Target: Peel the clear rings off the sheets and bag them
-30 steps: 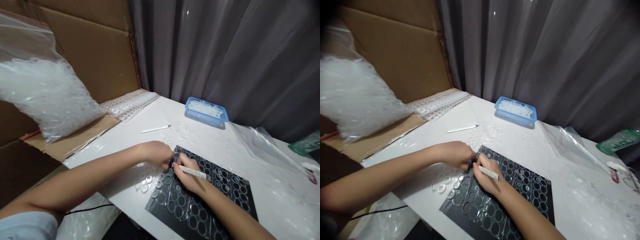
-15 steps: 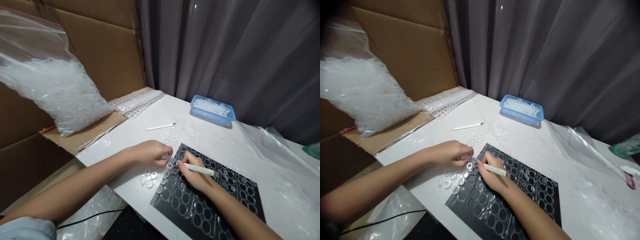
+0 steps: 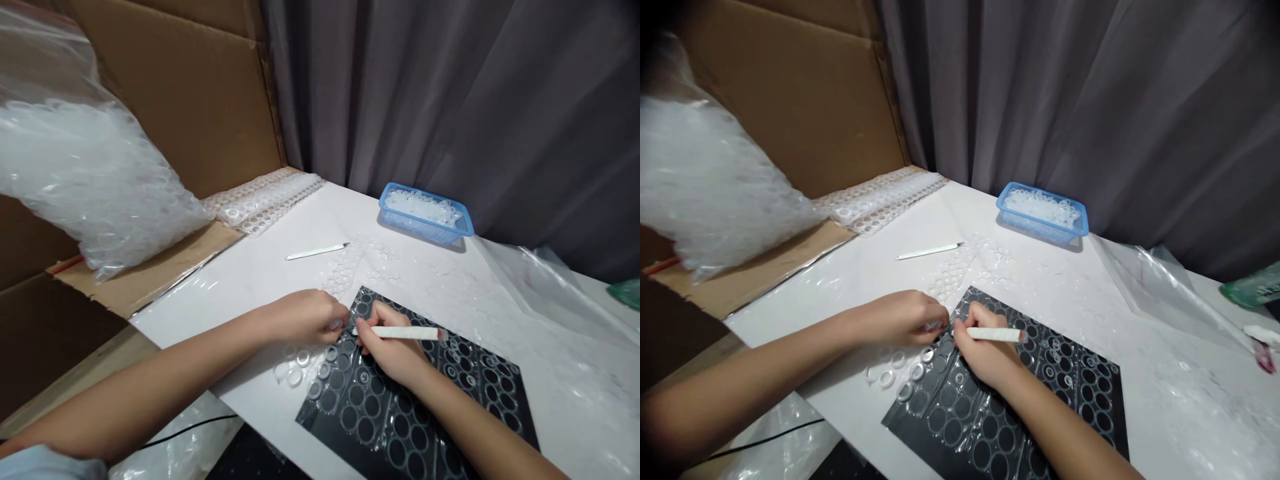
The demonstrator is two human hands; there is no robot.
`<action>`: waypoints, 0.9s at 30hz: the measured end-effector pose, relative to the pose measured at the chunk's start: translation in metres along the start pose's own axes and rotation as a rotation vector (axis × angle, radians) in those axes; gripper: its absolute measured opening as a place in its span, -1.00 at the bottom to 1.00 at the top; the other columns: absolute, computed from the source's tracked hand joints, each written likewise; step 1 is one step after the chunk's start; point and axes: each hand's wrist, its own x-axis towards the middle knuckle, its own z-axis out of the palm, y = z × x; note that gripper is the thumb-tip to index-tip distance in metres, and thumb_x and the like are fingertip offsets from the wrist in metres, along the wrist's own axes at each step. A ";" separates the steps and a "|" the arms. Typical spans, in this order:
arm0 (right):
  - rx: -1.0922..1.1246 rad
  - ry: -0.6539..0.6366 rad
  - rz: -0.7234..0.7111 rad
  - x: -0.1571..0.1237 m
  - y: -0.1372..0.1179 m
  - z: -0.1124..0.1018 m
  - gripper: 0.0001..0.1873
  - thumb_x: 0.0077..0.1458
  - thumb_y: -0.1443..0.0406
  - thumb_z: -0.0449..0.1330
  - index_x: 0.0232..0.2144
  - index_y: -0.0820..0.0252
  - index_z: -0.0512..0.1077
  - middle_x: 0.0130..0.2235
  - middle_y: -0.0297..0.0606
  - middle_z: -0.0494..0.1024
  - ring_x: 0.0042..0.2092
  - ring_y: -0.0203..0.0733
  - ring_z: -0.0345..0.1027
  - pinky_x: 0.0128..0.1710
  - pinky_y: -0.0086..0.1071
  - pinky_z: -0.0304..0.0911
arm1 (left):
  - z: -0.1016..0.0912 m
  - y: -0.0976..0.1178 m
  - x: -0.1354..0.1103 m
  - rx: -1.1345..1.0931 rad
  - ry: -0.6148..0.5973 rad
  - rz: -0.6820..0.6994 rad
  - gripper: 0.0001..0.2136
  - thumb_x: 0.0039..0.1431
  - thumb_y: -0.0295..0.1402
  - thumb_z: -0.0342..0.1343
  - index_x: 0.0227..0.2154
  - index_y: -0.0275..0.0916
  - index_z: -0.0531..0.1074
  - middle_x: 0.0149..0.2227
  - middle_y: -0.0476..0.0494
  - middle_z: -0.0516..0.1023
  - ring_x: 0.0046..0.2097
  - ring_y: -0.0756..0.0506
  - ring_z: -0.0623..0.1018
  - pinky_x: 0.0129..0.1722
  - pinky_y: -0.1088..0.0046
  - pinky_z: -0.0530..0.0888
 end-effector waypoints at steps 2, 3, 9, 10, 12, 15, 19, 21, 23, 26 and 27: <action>-0.047 0.008 -0.020 0.001 0.001 0.001 -0.68 0.10 0.19 0.09 -0.60 0.11 0.11 -0.60 -0.41 0.41 -0.54 -0.28 0.31 -0.50 -0.42 0.13 | 0.002 0.001 -0.001 0.006 -0.008 -0.009 -0.88 0.09 -0.47 0.01 -0.41 -0.26 0.46 -0.50 -0.08 0.49 -0.51 0.01 0.41 -0.53 0.50 0.23; -0.069 0.010 -0.024 0.001 0.002 0.002 -0.68 0.10 0.19 0.09 -0.61 0.11 0.10 -0.61 -0.42 0.39 -0.54 -0.28 0.29 -0.50 -0.42 0.12 | 0.003 0.001 -0.001 0.013 -0.014 -0.011 -0.87 0.11 -0.45 0.01 -0.40 -0.26 0.47 -0.49 -0.08 0.50 -0.50 0.00 0.42 -0.53 0.50 0.23; -0.195 -0.002 -0.058 0.000 0.000 0.003 -0.70 0.07 0.27 0.06 -0.61 0.12 0.04 -0.64 -0.46 0.19 -0.55 -0.31 0.13 -0.52 -0.42 -0.01 | 0.005 0.003 0.000 0.115 -0.031 -0.032 -0.88 0.12 -0.42 0.00 -0.43 -0.28 0.43 -0.49 -0.11 0.48 -0.54 0.00 0.36 -0.55 0.46 0.17; -0.206 -0.004 -0.070 0.000 0.000 0.003 -0.70 0.07 0.27 0.06 -0.61 0.13 0.04 -0.64 -0.47 0.16 -0.56 -0.32 0.11 -0.52 -0.42 -0.02 | 0.003 0.002 -0.001 0.082 -0.020 -0.034 -0.89 0.11 -0.43 0.00 -0.43 -0.28 0.42 -0.49 -0.11 0.47 -0.53 0.00 0.35 -0.54 0.47 0.18; -0.211 -0.012 -0.079 0.000 -0.001 0.003 -0.70 0.07 0.28 0.05 -0.61 0.13 0.03 -0.64 -0.48 0.13 -0.56 -0.33 0.08 -0.52 -0.42 -0.04 | -0.004 0.000 -0.006 -0.069 0.028 -0.041 -0.90 0.10 -0.46 -0.03 -0.41 -0.27 0.39 -0.48 -0.07 0.46 -0.50 0.02 0.36 -0.50 0.50 0.22; -0.182 -0.013 -0.063 -0.001 -0.001 0.003 -0.70 0.07 0.28 0.05 -0.62 0.13 0.03 -0.64 -0.48 0.15 -0.56 -0.33 0.09 -0.52 -0.42 -0.03 | -0.017 -0.004 -0.019 -0.313 0.171 -0.114 -0.89 0.12 -0.44 -0.06 -0.39 -0.27 0.36 -0.49 -0.01 0.43 -0.48 0.06 0.35 -0.47 0.56 0.26; -0.114 -0.013 -0.077 -0.008 0.003 0.002 -0.70 0.10 0.23 0.06 -0.61 0.12 0.10 -0.61 -0.44 0.30 -0.53 -0.30 0.20 -0.49 -0.42 0.04 | -0.017 0.000 -0.029 -0.313 0.171 -0.147 -0.89 0.10 -0.45 -0.04 -0.40 -0.28 0.38 -0.51 0.02 0.43 -0.50 0.07 0.34 -0.47 0.57 0.24; -0.103 -0.033 -0.103 -0.011 0.005 0.002 -0.70 0.12 0.21 0.06 -0.59 0.11 0.12 -0.60 -0.43 0.35 -0.53 -0.30 0.23 -0.49 -0.42 0.06 | -0.008 0.006 -0.029 -0.221 0.114 -0.126 -0.88 0.09 -0.47 -0.03 -0.39 -0.28 0.42 -0.49 -0.01 0.47 -0.48 0.05 0.38 -0.45 0.55 0.24; -0.112 -0.054 -0.115 -0.014 0.006 0.001 -0.70 0.13 0.21 0.06 -0.59 0.11 0.12 -0.60 -0.42 0.37 -0.53 -0.30 0.25 -0.49 -0.43 0.06 | 0.003 0.012 -0.025 -0.117 0.081 -0.140 -0.87 0.11 -0.45 -0.01 -0.38 -0.27 0.44 -0.47 -0.04 0.49 -0.47 0.02 0.40 -0.46 0.52 0.23; -0.136 -0.072 -0.109 -0.014 0.004 0.002 -0.70 0.13 0.22 0.06 -0.59 0.11 0.12 -0.60 -0.42 0.39 -0.53 -0.30 0.26 -0.50 -0.44 0.06 | 0.012 0.017 -0.021 -0.004 0.048 -0.169 -0.87 0.13 -0.42 0.01 -0.36 -0.25 0.46 -0.47 -0.07 0.51 -0.47 -0.01 0.42 -0.49 0.50 0.20; -0.142 -0.077 -0.107 -0.014 0.003 0.002 -0.71 0.13 0.22 0.06 -0.59 0.12 0.12 -0.60 -0.42 0.39 -0.53 -0.30 0.27 -0.50 -0.44 0.06 | 0.014 0.019 -0.020 0.022 0.041 -0.174 -0.87 0.13 -0.41 0.01 -0.36 -0.25 0.46 -0.47 -0.07 0.51 -0.47 -0.02 0.43 -0.50 0.50 0.18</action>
